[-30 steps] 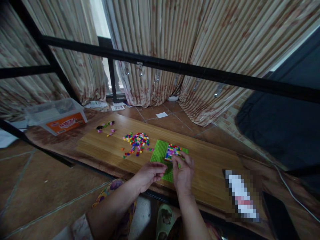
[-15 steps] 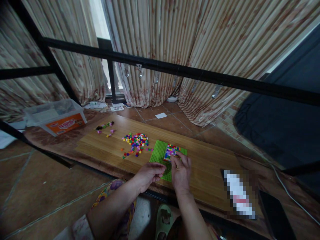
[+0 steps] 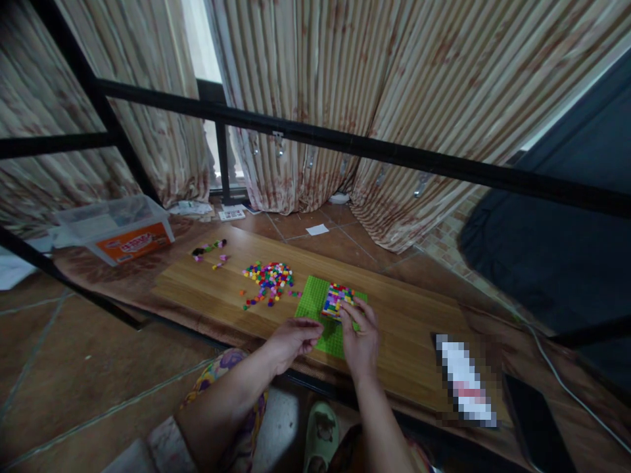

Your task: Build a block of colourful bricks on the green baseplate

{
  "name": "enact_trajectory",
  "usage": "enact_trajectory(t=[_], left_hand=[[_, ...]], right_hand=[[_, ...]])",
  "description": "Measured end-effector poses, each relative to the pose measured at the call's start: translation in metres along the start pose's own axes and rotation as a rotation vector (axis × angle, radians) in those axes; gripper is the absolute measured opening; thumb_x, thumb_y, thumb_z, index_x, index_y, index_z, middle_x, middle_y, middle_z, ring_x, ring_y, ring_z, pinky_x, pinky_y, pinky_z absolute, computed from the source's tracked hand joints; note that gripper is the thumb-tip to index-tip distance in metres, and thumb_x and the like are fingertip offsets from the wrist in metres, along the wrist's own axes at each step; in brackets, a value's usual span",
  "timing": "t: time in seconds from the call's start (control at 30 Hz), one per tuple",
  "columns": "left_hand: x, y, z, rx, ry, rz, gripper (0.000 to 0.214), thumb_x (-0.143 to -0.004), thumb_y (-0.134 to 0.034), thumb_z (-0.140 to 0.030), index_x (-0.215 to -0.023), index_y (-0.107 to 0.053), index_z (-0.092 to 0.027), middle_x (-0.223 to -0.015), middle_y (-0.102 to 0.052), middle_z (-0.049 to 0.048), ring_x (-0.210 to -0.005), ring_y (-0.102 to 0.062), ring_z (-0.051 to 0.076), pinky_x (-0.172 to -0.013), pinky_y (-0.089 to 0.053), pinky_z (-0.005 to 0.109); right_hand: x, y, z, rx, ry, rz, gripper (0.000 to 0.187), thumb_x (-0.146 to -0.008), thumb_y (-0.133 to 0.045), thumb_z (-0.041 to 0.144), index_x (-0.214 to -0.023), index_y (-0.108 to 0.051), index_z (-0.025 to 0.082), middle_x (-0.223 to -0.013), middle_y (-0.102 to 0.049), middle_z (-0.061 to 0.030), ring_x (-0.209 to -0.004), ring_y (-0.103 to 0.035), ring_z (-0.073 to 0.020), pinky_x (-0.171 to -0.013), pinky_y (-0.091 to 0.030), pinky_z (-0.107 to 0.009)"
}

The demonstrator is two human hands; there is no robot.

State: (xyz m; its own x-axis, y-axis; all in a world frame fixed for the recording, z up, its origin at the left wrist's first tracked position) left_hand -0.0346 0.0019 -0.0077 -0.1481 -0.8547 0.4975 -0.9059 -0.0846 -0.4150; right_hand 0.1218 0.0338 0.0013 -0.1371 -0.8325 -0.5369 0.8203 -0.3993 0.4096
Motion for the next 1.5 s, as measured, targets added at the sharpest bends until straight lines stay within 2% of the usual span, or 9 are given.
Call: enact_trajectory(t=[0.23,0.4,0.47,0.57,0.77,0.9,1.13,1.33,1.5], left_hand=[[-0.002,0.0,-0.001,0.057,-0.046,-0.011,0.025,-0.056,-0.078,-0.028,-0.07,-0.064,-0.013,-0.056,-0.056,-0.0032,-0.048,-0.048,0.005,-0.048,-0.034,0.018],[-0.003,0.003,-0.005,0.162,-0.145,-0.053,0.021,-0.06,-0.078,-0.026,-0.069,-0.066,-0.01,-0.058,-0.059,0.0004,-0.053,-0.053,0.006,-0.055,-0.041,0.019],[-0.003,0.002,-0.007,0.206,-0.16,-0.049,0.015,-0.065,-0.073,-0.021,-0.072,-0.068,-0.009,-0.062,-0.062,0.0029,-0.057,-0.056,0.008,-0.062,-0.046,0.021],[-0.003,-0.001,-0.01,0.236,-0.163,-0.039,0.009,-0.07,-0.067,-0.013,-0.077,-0.068,-0.008,-0.066,-0.065,0.0058,-0.061,-0.06,0.01,-0.067,-0.049,0.023],[-0.002,-0.003,-0.012,0.198,-0.188,0.005,0.011,-0.072,-0.065,-0.014,-0.082,-0.067,-0.01,-0.068,-0.066,0.0046,-0.057,-0.059,0.008,-0.061,-0.048,0.023],[-0.002,-0.002,-0.011,0.158,-0.193,0.003,0.016,-0.071,-0.068,-0.02,-0.084,-0.066,-0.01,-0.064,-0.064,0.0029,-0.052,-0.056,0.008,-0.053,-0.044,0.02],[-0.002,-0.003,-0.013,0.155,-0.206,-0.014,0.024,-0.065,-0.074,-0.027,-0.082,-0.066,-0.011,-0.061,-0.063,0.0011,-0.051,-0.055,0.007,-0.05,-0.041,0.019],[-0.005,-0.003,-0.011,0.136,-0.23,0.009,0.025,-0.064,-0.073,-0.03,-0.079,-0.065,-0.012,-0.055,-0.058,-0.0012,-0.047,-0.05,0.006,-0.048,-0.038,0.018],[-0.004,-0.004,-0.01,0.099,-0.227,0.007,0.027,-0.064,-0.073,-0.03,-0.081,-0.065,-0.012,-0.056,-0.059,-0.0011,-0.047,-0.05,0.006,-0.048,-0.037,0.019]], right_hand=[[-0.001,0.001,-0.006,-0.086,-0.241,-0.136,0.04,-0.081,-0.056,0.045,-0.108,-0.065,0.018,-0.1,-0.065,-0.0098,-0.085,-0.06,-0.0182,-0.072,-0.047,-0.031],[0.004,0.005,0.011,-0.059,-0.197,-0.156,0.035,-0.081,-0.055,0.045,-0.098,-0.069,0.017,-0.099,-0.066,-0.0102,-0.087,-0.061,-0.0196,-0.074,-0.048,-0.032],[0.01,0.006,0.018,-0.085,-0.196,-0.096,0.032,-0.081,-0.055,0.044,-0.095,-0.069,0.018,-0.097,-0.067,-0.0096,-0.088,-0.061,-0.0201,-0.076,-0.048,-0.033],[0.02,0.002,0.029,-0.139,-0.181,0.094,0.027,-0.082,-0.056,0.04,-0.096,-0.069,0.021,-0.101,-0.067,-0.008,-0.092,-0.062,-0.0198,-0.078,-0.048,-0.033],[0.024,-0.003,0.043,-0.145,-0.097,0.29,0.023,-0.085,-0.054,0.033,-0.102,-0.067,0.024,-0.107,-0.065,-0.0061,-0.098,-0.06,-0.0185,-0.082,-0.048,-0.032],[0.022,-0.005,0.044,-0.156,-0.097,0.327,0.022,-0.086,-0.053,0.034,-0.1,-0.068,0.025,-0.106,-0.065,-0.0056,-0.098,-0.06,-0.0186,-0.084,-0.047,-0.033],[0.02,-0.006,0.043,-0.157,-0.087,0.319,0.018,-0.083,-0.056,0.035,-0.082,-0.069,0.022,-0.088,-0.066,-0.0045,-0.085,-0.061,-0.0179,-0.078,-0.048,-0.031],[0.021,-0.007,0.042,-0.192,-0.123,0.331,0.024,-0.081,-0.06,0.036,-0.099,-0.068,0.024,-0.1,-0.066,-0.0051,-0.09,-0.061,-0.0181,-0.08,-0.048,-0.033],[0.02,-0.005,0.041,-0.185,-0.089,0.364,0.021,-0.082,-0.058,0.038,-0.096,-0.07,0.026,-0.1,-0.065,-0.0049,-0.093,-0.061,-0.0191,-0.08,-0.049,-0.034]])
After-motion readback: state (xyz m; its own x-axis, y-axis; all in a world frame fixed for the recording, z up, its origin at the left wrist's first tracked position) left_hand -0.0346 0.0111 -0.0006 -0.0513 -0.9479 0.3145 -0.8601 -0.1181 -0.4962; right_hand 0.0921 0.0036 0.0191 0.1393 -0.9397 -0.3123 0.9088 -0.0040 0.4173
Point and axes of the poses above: each hand's wrist, its own x-axis away from the middle knuckle, its own y-axis out of the back of the hand, z = x × y, the point moved 3 cm from there along -x, towards the middle knuckle
